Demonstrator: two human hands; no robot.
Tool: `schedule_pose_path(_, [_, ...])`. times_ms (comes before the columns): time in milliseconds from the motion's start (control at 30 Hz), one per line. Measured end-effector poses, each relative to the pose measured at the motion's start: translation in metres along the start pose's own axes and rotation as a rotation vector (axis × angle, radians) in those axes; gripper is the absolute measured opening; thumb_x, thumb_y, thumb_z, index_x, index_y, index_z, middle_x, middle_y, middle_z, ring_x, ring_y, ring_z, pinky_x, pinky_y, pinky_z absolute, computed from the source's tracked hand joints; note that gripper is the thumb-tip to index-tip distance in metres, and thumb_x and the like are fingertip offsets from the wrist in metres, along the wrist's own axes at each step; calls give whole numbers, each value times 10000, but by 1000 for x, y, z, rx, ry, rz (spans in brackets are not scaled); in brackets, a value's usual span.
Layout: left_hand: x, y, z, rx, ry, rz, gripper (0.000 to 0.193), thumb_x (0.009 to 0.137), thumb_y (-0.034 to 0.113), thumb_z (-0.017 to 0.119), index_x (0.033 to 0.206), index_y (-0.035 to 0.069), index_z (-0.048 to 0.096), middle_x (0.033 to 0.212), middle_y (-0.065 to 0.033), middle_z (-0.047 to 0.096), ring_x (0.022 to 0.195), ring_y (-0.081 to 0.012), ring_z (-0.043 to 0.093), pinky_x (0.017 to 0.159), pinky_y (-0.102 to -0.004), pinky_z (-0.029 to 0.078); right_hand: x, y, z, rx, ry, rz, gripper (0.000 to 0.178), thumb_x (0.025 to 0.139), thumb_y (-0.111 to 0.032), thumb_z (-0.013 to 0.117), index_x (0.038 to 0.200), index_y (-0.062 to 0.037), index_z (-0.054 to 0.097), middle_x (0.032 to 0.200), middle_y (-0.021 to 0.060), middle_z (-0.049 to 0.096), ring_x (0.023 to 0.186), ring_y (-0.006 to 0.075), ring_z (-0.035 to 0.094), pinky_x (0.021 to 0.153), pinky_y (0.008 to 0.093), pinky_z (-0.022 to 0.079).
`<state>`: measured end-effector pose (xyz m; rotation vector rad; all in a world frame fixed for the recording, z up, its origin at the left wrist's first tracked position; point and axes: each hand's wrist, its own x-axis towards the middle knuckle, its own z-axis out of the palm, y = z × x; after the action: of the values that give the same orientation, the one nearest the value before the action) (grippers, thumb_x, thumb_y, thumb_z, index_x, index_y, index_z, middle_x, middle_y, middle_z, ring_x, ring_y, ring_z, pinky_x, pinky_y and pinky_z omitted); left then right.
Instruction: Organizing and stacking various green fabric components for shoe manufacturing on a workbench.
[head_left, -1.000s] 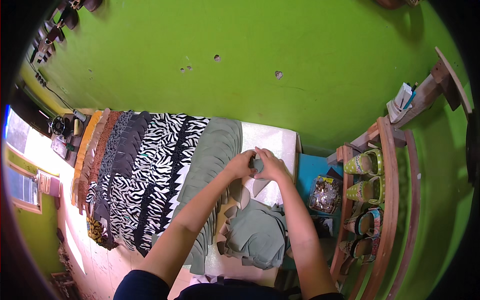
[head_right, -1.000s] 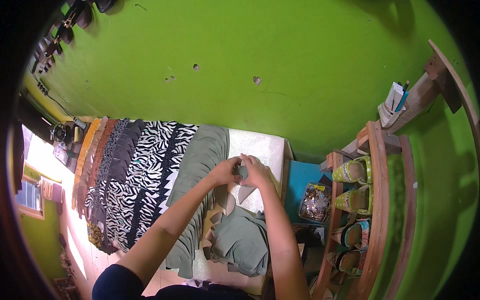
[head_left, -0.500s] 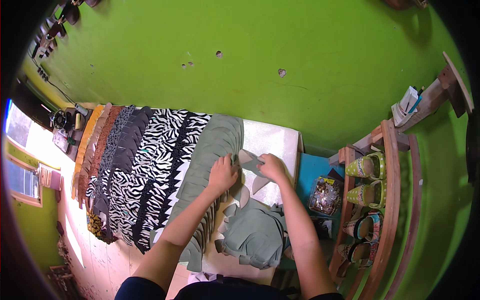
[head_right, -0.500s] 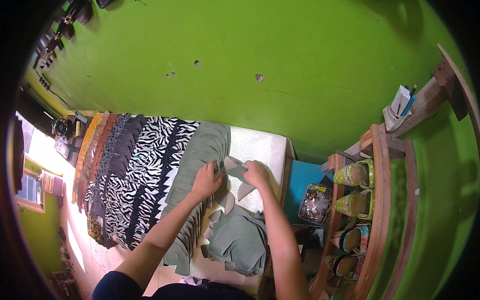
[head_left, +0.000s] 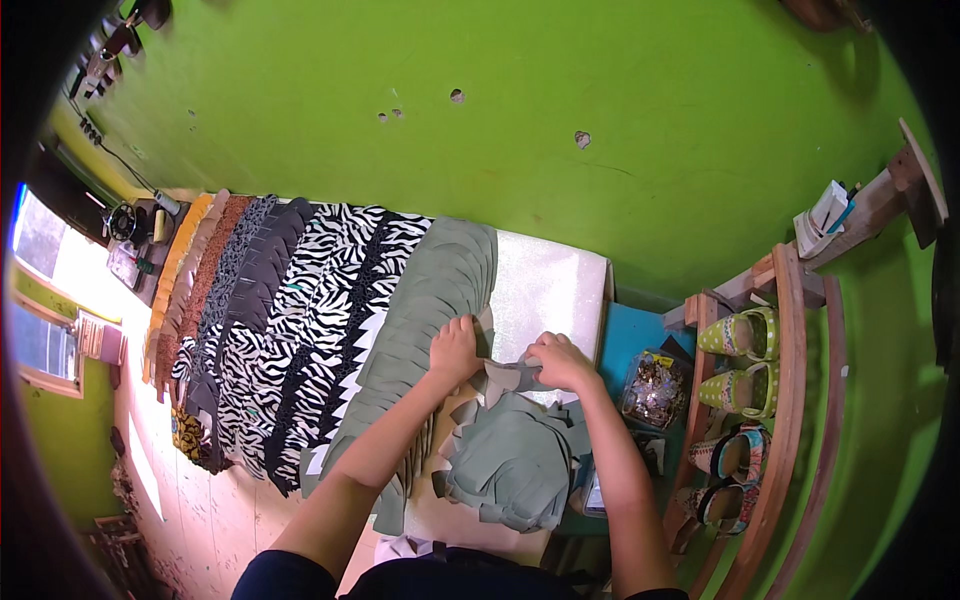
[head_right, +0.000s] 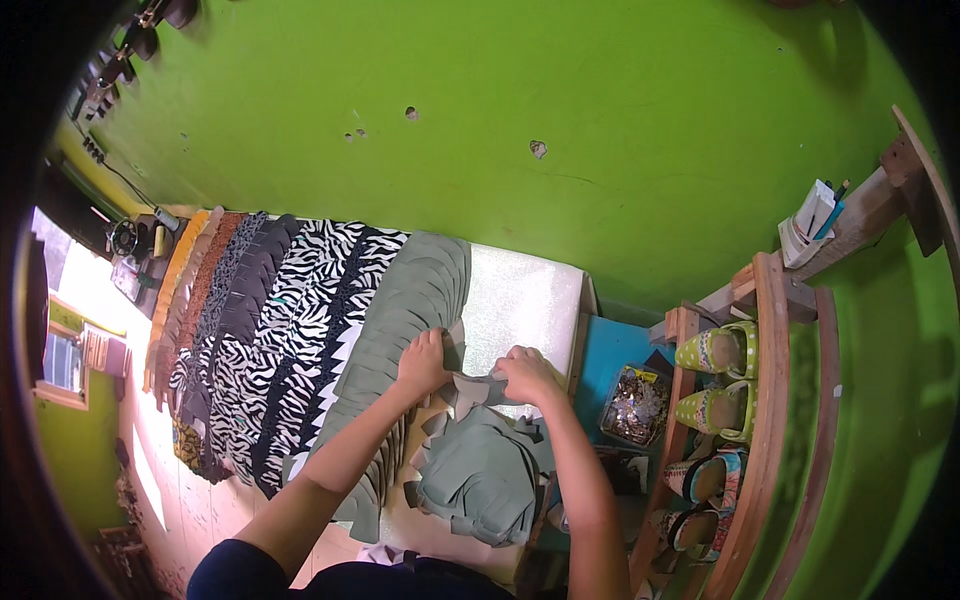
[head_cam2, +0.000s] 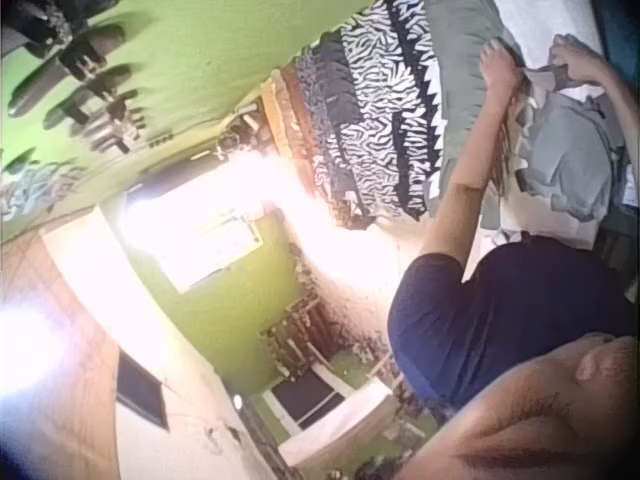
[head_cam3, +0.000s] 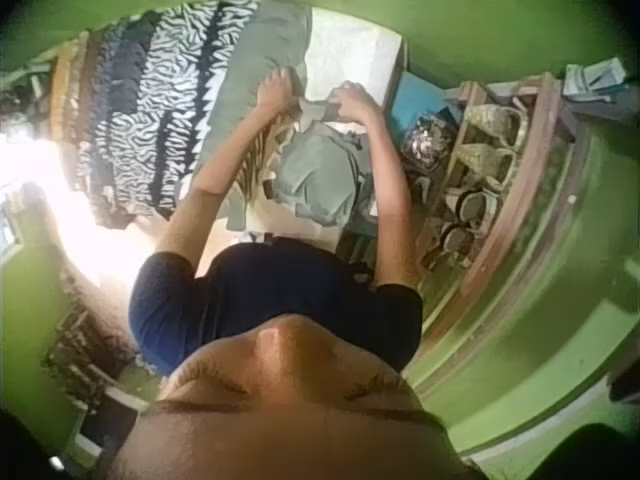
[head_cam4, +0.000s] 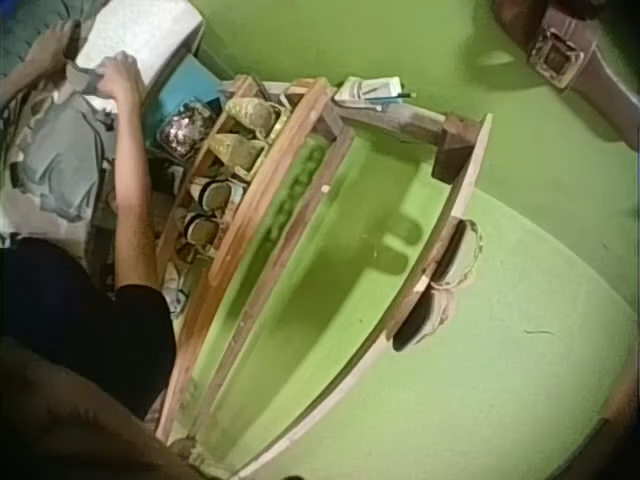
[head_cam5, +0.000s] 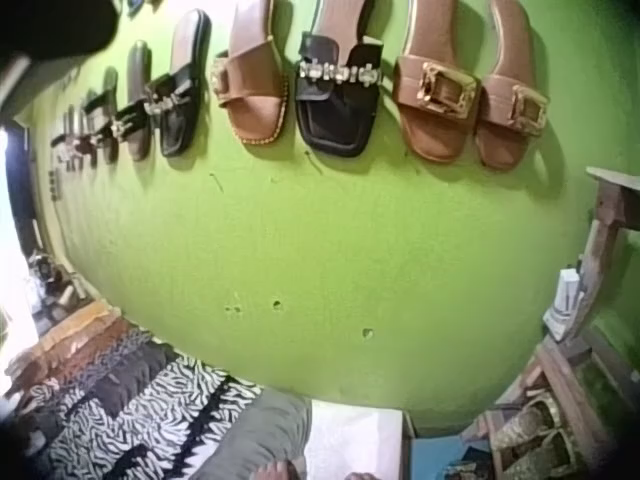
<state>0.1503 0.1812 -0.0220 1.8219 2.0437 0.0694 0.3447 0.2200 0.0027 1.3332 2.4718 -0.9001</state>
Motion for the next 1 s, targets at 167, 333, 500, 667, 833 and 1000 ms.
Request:
schedule_pose_path(167, [7,-8,5,-11,-33,-14,576,597,270,717,1046,42,437,1032,-136,488,1024,-285,478,842,-359,416,1,-9,-3,119,28,120,384,634,-177,685,1002,-92,613,1074,119,562,989,318,492,844,364,425])
schedule_pose_path(333, [-6,-3,-2,-46,63,134,386,675,221,652,982,55,487,1051,-139,480,1031,-297,469,825,-370,414,7,16,-11,59,-198,14,350,622,-222,608,957,-127,646,1118,50,558,965,306,512,876,345,410])
schedule_pose_path(500, [3,-23,1,-296,67,201,215,721,127,592,904,45,515,892,-161,544,854,-353,523,745,-384,440,15,13,-32,287,-8,-248,385,599,-200,663,958,-64,638,1183,57,520,998,246,505,876,307,398])
schedule_pose_path(667, [6,-19,-15,-769,-25,-85,213,831,161,514,983,17,469,886,-115,575,785,-276,572,691,-396,467,14,-1,-43,1033,-143,77,430,679,-131,683,1049,53,561,1093,121,550,938,140,541,781,258,431])
schedule_pose_path(833, [2,-20,-10,-1309,-252,-174,319,913,227,400,1182,56,385,1047,-73,552,943,-199,540,787,-367,447,18,-27,-19,1565,54,7,386,757,-118,639,1092,16,504,970,88,579,872,148,562,766,275,456])
schedule_pose_path(1000, [-15,8,-24,-1931,-440,-180,531,921,457,247,1282,75,324,1237,-84,436,1146,-197,409,945,-384,340,32,-40,-4,1550,51,35,427,789,-147,597,1157,19,456,1036,95,561,905,165,554,779,278,450])
